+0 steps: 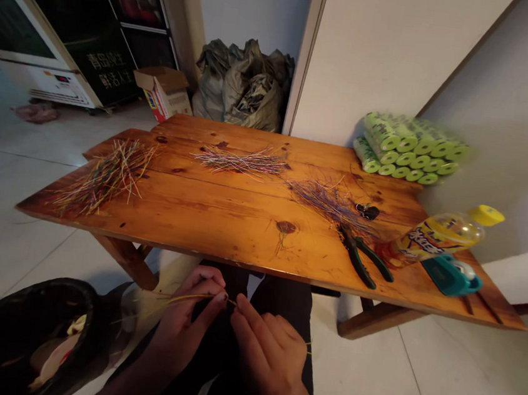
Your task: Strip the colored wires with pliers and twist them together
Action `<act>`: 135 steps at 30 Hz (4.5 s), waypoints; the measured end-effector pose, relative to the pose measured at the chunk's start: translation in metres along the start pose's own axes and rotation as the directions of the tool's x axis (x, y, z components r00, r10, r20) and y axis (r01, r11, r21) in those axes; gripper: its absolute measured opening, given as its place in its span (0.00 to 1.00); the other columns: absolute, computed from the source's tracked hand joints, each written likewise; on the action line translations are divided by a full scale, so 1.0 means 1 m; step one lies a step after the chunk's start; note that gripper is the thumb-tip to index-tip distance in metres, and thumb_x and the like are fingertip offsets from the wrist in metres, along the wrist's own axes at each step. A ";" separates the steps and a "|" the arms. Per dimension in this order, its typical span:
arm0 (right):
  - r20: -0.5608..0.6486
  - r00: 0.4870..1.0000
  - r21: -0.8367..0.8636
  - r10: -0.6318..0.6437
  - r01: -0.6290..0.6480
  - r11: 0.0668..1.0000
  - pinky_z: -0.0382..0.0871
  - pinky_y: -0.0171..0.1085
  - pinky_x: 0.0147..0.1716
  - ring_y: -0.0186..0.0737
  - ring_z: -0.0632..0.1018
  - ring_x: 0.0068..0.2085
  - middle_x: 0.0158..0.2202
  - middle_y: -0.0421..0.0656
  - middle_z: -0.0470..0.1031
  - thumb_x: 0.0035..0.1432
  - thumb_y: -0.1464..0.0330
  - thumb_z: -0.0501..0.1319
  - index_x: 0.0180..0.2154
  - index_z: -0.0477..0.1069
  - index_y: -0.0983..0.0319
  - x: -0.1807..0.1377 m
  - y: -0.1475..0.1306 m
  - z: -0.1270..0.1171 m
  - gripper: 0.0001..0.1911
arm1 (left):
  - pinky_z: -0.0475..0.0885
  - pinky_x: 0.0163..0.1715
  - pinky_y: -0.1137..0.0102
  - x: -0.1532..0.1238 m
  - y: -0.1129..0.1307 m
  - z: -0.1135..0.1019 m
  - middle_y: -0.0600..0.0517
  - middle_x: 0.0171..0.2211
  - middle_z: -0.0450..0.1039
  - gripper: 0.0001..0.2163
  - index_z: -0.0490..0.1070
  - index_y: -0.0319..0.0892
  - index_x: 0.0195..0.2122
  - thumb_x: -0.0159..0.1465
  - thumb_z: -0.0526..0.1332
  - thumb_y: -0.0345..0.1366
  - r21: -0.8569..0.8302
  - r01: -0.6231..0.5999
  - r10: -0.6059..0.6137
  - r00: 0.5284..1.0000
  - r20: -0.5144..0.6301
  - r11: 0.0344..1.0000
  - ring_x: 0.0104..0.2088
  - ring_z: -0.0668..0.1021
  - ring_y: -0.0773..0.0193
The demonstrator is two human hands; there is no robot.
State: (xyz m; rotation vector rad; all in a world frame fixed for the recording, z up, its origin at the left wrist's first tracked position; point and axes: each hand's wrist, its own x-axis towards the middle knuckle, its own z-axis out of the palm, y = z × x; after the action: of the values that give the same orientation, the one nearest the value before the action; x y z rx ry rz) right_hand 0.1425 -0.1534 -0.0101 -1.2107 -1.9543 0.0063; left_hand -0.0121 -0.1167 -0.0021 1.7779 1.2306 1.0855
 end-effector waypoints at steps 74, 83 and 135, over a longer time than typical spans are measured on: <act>0.723 0.487 0.658 0.490 -0.700 -0.277 0.38 0.29 0.14 0.23 0.46 0.15 0.13 0.28 0.45 0.52 0.51 0.56 0.24 0.59 0.62 -0.004 -0.017 0.054 0.21 | 0.64 0.32 0.75 0.016 -0.025 0.021 0.53 0.24 0.71 0.07 0.74 0.39 0.25 0.51 0.65 0.38 -0.711 0.492 -0.521 0.828 0.206 0.502 0.28 0.71 0.69; 0.732 0.472 0.647 0.492 -0.708 -0.283 0.39 0.29 0.15 0.25 0.47 0.16 0.14 0.29 0.46 0.54 0.53 0.55 0.24 0.58 0.61 -0.003 -0.016 0.051 0.19 | 0.65 0.35 0.74 0.016 -0.024 0.020 0.52 0.26 0.72 0.07 0.74 0.39 0.25 0.51 0.65 0.38 -0.715 0.503 -0.539 0.816 0.207 0.486 0.30 0.72 0.67; 0.716 0.436 0.611 0.545 -0.769 -0.187 0.38 0.32 0.17 0.25 0.50 0.17 0.15 0.30 0.48 0.53 0.52 0.56 0.21 0.57 0.61 -0.037 -0.030 0.052 0.21 | 0.68 0.26 0.82 0.091 -0.068 -0.028 0.49 0.27 0.76 0.05 0.76 0.34 0.29 0.55 0.60 0.25 -0.788 0.517 -0.591 0.766 0.253 0.333 0.25 0.74 0.75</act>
State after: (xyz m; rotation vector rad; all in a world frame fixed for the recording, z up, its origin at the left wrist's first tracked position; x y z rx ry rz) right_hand 0.0941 -0.1769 -0.0559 -1.1738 -0.6838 1.7348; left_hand -0.0449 -0.0077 -0.0295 0.4781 0.9674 1.0371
